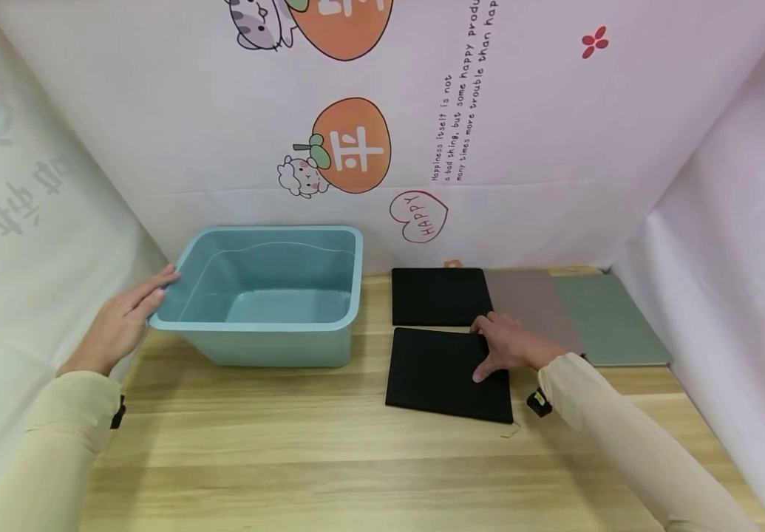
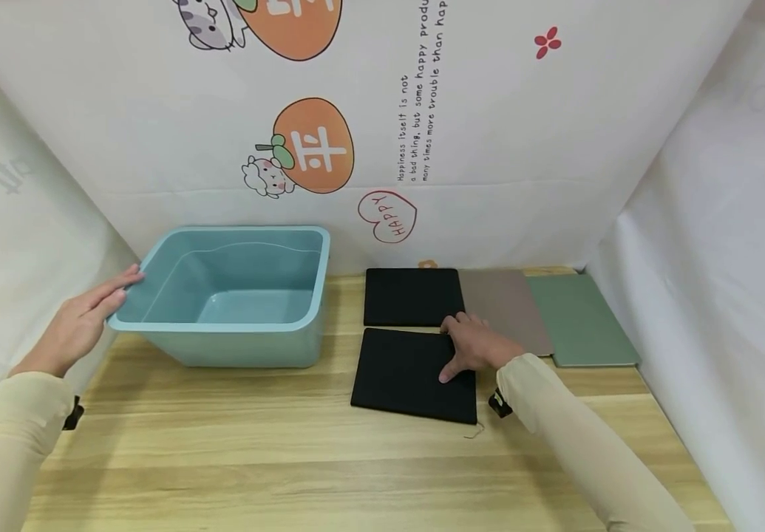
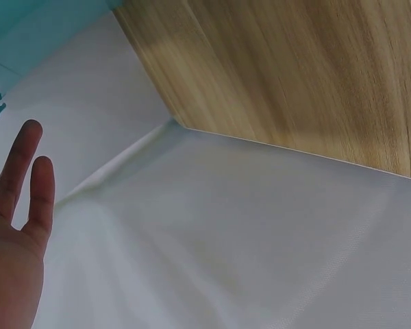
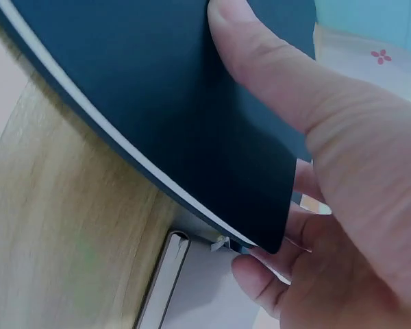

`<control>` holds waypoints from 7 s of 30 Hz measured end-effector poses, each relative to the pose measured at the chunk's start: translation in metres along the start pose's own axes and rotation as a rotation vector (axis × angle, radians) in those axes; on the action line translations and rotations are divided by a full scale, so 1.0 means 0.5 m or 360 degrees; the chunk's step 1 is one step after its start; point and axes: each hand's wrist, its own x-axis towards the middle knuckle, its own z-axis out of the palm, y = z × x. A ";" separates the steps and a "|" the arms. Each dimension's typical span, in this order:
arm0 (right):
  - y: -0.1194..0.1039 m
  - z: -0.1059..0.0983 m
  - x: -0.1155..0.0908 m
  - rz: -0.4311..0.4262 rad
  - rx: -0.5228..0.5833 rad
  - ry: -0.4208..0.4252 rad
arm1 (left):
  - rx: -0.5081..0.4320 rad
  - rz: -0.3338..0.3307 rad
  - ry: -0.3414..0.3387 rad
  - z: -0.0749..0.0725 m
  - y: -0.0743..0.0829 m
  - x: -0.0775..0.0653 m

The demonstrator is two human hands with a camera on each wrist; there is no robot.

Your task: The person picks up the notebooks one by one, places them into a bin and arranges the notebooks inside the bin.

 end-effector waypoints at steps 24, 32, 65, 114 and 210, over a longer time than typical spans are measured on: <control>0.054 -0.005 -0.028 -0.0096 0.0895 0.0024 | -0.0064 -0.0066 -0.0041 0.000 0.003 0.000; 0.065 -0.007 -0.040 -0.0129 0.0921 0.0046 | -0.0058 -0.0067 -0.0036 0.003 -0.001 0.000; 0.019 -0.141 -0.036 -0.0153 0.1209 0.0006 | -0.0099 -0.0079 -0.0047 -0.005 0.006 0.006; -0.062 -0.283 0.003 -0.0265 0.1765 0.0142 | -0.0151 -0.0072 -0.0015 0.002 -0.007 0.004; -0.409 -0.247 0.319 -0.0279 0.1937 0.0040 | -0.0159 -0.0122 -0.0043 -0.006 -0.009 0.012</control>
